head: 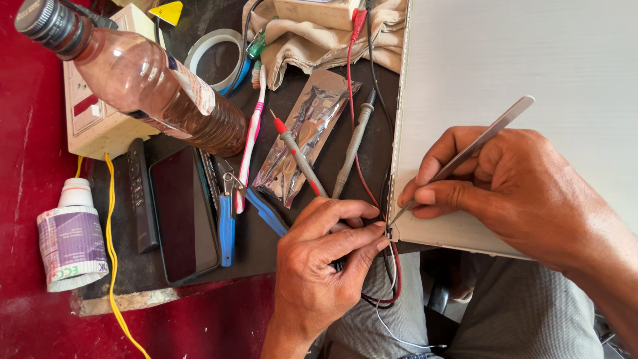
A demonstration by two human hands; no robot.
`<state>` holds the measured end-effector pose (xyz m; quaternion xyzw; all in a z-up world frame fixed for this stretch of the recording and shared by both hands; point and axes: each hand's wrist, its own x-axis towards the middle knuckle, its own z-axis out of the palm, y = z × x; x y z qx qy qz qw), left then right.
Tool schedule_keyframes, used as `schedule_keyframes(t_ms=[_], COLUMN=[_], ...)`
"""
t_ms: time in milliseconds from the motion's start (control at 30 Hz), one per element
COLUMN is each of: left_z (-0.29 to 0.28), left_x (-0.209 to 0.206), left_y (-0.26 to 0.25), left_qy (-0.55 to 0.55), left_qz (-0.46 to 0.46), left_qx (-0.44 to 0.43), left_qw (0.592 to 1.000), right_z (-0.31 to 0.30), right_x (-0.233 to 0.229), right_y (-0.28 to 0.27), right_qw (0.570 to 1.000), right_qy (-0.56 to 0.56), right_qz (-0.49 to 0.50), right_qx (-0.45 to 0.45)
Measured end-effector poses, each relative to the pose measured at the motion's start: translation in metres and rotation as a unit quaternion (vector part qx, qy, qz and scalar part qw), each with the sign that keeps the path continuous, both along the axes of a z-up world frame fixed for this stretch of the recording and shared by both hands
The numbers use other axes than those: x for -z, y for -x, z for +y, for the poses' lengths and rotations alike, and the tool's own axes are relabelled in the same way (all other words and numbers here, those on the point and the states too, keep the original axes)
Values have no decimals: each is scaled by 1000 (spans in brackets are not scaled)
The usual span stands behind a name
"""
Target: The person repairs a white electronic panel by stripping and twisting wires, securing them with a screwdriver, and testing the connection with a multimeter. The person uses pliers, a screwdriver, and a multimeter to complete the repair.
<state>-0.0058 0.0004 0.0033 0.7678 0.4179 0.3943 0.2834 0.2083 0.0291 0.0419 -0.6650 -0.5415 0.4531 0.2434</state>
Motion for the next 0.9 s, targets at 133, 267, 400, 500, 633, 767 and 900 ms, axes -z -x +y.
schedule_keyframes(t_ms=[133, 267, 400, 500, 633, 767, 900], left_z=[0, 0, 0, 0, 0, 0, 0], left_x=[1, 1, 2, 2, 3, 3, 3], left_y=[0, -1, -1, -1, -1, -1, -1], left_qy=[-15, -7, -19, -13, -5, -7, -7], left_qz=[3, -1, -1, -7, -8, -10, -8], left_qx=[0, -2, -1, -2, -4, -2, -2], left_qw=[1000, 1000, 1000, 1000, 1000, 1000, 1000], right_z=[0, 1, 7, 10, 13, 15, 21], right_x=[1, 7, 15, 15, 10, 6, 6], right_y=[0, -4, -9, -8, -3, -3, -4], right_qw=[1000, 999, 995, 996, 997, 997, 996], right_qy=[-9, -23, -65, -45, -19, -20, -5], right_qz=[8, 17, 56, 65, 60, 44, 42], right_qx=[-6, -19, -59, -51, -40, -64, -83])
